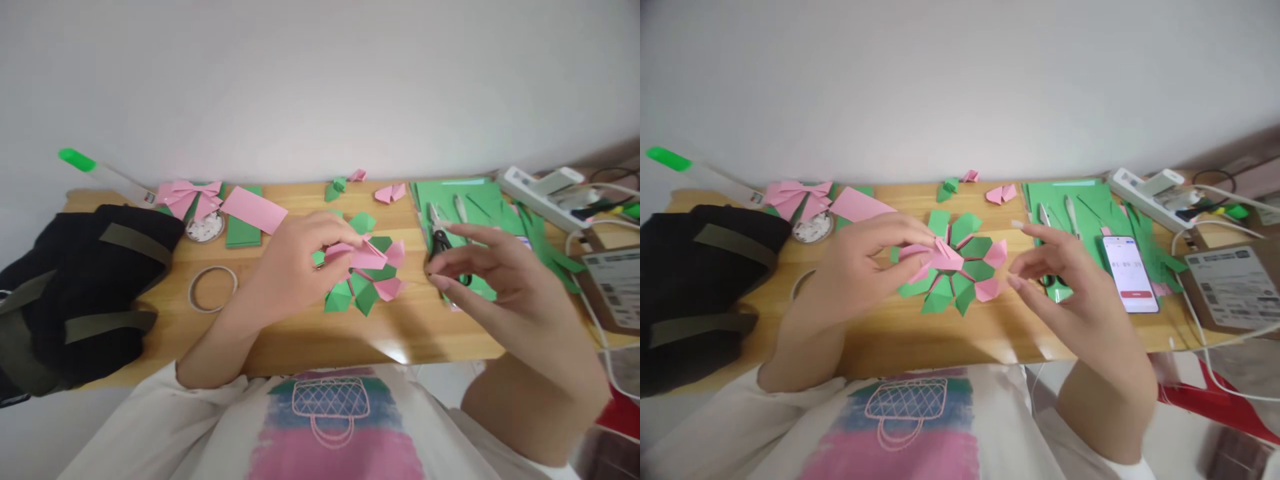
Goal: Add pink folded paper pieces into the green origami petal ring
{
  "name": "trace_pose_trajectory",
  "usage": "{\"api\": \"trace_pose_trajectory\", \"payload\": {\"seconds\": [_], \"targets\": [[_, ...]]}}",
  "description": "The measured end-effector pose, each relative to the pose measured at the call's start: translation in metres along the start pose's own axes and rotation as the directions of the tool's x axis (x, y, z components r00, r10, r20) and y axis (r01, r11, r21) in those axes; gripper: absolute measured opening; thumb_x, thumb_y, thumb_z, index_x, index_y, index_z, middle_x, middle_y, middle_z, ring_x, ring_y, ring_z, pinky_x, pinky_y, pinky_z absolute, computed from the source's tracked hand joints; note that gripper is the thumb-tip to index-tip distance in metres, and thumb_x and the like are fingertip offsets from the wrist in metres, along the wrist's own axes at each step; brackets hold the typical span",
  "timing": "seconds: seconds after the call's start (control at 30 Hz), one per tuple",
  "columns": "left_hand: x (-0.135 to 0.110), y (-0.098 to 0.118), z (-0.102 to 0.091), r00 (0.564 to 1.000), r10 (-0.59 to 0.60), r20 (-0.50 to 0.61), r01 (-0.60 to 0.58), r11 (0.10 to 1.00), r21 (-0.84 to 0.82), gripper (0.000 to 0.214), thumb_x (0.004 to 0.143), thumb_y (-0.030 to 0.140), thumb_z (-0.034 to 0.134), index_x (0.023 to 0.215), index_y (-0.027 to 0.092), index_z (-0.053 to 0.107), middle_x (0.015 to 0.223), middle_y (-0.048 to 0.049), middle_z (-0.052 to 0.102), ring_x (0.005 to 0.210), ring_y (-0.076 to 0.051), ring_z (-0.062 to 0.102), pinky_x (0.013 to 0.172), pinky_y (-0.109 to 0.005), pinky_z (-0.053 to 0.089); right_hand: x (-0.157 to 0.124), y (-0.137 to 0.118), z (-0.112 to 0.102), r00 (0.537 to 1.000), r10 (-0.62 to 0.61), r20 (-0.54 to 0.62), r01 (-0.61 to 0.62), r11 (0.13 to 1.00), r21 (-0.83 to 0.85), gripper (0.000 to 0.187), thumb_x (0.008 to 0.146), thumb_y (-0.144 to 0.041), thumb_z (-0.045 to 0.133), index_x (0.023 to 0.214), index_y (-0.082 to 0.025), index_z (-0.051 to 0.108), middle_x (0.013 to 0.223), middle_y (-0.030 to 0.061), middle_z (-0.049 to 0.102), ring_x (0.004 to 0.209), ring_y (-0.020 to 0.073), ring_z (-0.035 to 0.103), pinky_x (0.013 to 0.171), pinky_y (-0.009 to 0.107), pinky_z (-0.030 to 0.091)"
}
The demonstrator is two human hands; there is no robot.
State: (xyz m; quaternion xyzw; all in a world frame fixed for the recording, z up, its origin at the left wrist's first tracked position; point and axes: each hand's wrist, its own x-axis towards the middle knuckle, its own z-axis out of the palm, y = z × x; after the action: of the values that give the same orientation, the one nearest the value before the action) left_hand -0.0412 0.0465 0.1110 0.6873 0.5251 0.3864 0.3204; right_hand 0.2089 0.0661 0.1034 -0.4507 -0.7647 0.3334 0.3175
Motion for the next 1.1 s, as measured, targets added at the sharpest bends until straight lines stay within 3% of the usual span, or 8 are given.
{"api": "trace_pose_trajectory", "payload": {"seconds": [0.1,0.2,0.33,0.47,0.7,0.9,1.0,1.1], "targets": [[0.001,-0.002,-0.001,0.999,-0.002,0.051,-0.002,0.997,0.071,0.024,0.077,0.008,0.055,0.079,0.022,0.073,0.085,0.0003,0.073,0.082,-0.017,0.064,0.076,-0.026,0.045,-0.028,0.023,-0.004,0.992,0.080,-0.093,-0.091,0.989,-0.115,0.043,0.084,-0.037,0.066,0.125,-0.030,0.056,0.082,0.0006,0.069,0.072,0.0179,0.067,0.064,0.033,0.057],[-0.002,0.002,-0.014,0.964,-0.024,0.267,-0.007,0.994,0.113,0.030,0.074,0.001,0.050,0.068,0.022,0.071,0.075,0.0019,0.072,0.072,-0.015,0.063,0.068,-0.023,0.042,-0.050,0.038,0.001,0.988,0.120,-0.101,-0.133,0.982,-0.132,0.039,0.085,-0.037,0.064,0.123,-0.029,0.056,0.083,0.0008,0.069,0.076,0.0175,0.067,0.072,0.035,0.058],[-0.022,-0.001,-0.035,0.786,-0.039,0.617,-0.014,0.997,0.080,0.037,0.072,-0.005,0.044,0.067,0.023,0.068,0.074,0.0041,0.073,0.074,-0.013,0.065,0.069,-0.020,0.044,-0.063,0.052,0.017,0.982,0.128,-0.140,-0.138,0.988,-0.066,0.045,0.087,-0.033,0.063,0.130,-0.027,0.050,0.087,0.0016,0.069,0.079,0.0169,0.067,0.074,0.035,0.058],[-0.057,-0.031,-0.032,0.690,-0.278,0.668,0.136,0.957,0.258,0.034,0.072,-0.004,0.040,0.067,0.021,0.062,0.072,0.0046,0.072,0.073,-0.013,0.065,0.069,-0.020,0.044,-0.058,0.065,0.040,0.984,0.047,-0.169,-0.060,0.996,-0.071,0.057,0.088,-0.032,0.062,0.140,-0.025,0.038,0.101,0.0063,0.071,0.096,0.0201,0.068,0.081,0.038,0.057],[-0.096,-0.068,-0.009,0.740,-0.475,0.475,0.322,0.871,0.371,0.029,0.079,0.001,0.040,0.071,0.019,0.061,0.077,0.0015,0.072,0.077,-0.014,0.065,0.076,-0.025,0.044,-0.033,0.075,0.069,0.971,-0.022,-0.236,-0.008,0.992,-0.125,0.058,0.088,-0.033,0.062,0.139,-0.022,0.037,0.095,0.0051,0.073,0.086,0.0196,0.070,0.076,0.036,0.057],[-0.090,-0.062,-0.002,0.881,-0.362,0.304,0.229,0.889,0.396,0.029,0.077,0.002,0.044,0.087,0.018,0.067,0.091,-0.0042,0.067,0.089,-0.019,0.061,0.082,-0.031,0.044,-0.024,0.072,0.078,0.962,-0.067,-0.264,0.029,0.989,-0.146,0.054,0.087,-0.028,0.061,0.137,-0.023,0.042,0.081,-0.0001,0.071,0.076,0.0180,0.070,0.069,0.033,0.056],[-0.085,-0.057,0.005,0.898,-0.314,0.308,0.216,0.925,0.313,0.039,0.075,0.001,0.045,0.098,0.020,0.069,0.096,-0.0037,0.066,0.094,-0.019,0.061,0.083,-0.032,0.044,-0.025,0.070,0.082,0.959,-0.078,-0.272,0.044,0.991,-0.130,0.054,0.088,-0.026,0.060,0.139,-0.023,0.040,0.073,-0.0030,0.068,0.072,0.0174,0.069,0.067,0.032,0.055],[-0.081,-0.057,0.012,0.900,-0.313,0.304,0.216,0.925,0.313,0.032,0.081,0.004,0.043,0.085,0.019,0.070,0.096,-0.0052,0.067,0.097,-0.020,0.061,0.085,-0.033,0.045,-0.027,0.071,0.088,0.942,-0.080,-0.326,0.056,0.995,-0.081,0.056,0.088,-0.023,0.060,0.140,-0.023,0.039,0.072,-0.0034,0.067,0.069,0.0171,0.068,0.066,0.034,0.055]]}}
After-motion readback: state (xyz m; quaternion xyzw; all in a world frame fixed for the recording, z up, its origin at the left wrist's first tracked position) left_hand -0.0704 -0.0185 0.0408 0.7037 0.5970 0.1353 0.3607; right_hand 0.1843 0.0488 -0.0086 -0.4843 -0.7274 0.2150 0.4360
